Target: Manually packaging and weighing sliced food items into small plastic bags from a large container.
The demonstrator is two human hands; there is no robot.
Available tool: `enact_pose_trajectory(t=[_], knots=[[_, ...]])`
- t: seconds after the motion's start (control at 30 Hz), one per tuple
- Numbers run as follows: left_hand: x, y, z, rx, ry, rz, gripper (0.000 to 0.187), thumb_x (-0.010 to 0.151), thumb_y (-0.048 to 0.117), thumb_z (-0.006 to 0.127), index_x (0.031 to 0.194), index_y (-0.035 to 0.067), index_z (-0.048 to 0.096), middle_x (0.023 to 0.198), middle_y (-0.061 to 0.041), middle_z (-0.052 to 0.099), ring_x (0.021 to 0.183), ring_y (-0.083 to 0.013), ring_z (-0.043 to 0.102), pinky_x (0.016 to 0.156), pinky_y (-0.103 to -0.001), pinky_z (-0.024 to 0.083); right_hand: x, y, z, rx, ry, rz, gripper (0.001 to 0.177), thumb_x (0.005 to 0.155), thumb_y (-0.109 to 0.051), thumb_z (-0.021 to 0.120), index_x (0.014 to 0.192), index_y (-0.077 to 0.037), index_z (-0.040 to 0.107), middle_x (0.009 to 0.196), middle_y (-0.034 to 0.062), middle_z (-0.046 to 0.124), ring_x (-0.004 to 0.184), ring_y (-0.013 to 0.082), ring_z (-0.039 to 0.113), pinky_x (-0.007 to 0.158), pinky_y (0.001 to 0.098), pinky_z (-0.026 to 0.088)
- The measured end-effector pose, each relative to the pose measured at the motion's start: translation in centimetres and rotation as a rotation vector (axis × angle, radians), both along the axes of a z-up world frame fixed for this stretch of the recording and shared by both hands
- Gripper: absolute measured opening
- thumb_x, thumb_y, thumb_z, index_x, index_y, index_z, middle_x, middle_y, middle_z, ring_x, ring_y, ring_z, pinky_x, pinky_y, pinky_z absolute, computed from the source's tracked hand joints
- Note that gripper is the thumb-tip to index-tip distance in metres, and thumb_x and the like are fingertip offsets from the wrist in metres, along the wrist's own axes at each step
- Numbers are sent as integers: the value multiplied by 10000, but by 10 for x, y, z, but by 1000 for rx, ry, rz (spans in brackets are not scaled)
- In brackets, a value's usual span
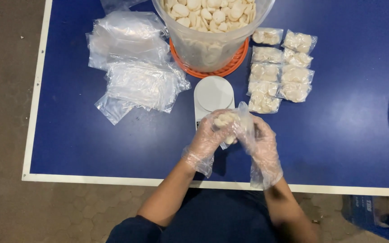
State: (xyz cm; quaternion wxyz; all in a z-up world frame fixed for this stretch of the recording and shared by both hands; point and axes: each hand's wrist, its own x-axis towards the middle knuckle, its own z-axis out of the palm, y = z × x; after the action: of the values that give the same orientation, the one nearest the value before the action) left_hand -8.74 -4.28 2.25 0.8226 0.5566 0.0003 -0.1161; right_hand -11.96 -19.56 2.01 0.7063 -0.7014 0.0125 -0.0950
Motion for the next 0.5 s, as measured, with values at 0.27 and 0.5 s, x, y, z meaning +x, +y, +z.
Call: enact_pose_trajectory(t=[0.27,0.5], knots=[[6,14,5,-138,107,5,467,743,-3,879,1162,-41,676,863,-230,725,628,-230,728,493,-371,676,16,28,99,516,508,-275,482,1016,-336,476,1329,21,558,1122,161,650,958,206,656,857,363,549],[5,9,-2,-36,-18,-9,428,765,189,907,1123,37,728,896,-80,712,764,-89,628,581,-255,635,4,10,41,79,179,104,525,662,33,903,1141,12,689,981,185,743,870,192,707,764,324,615]])
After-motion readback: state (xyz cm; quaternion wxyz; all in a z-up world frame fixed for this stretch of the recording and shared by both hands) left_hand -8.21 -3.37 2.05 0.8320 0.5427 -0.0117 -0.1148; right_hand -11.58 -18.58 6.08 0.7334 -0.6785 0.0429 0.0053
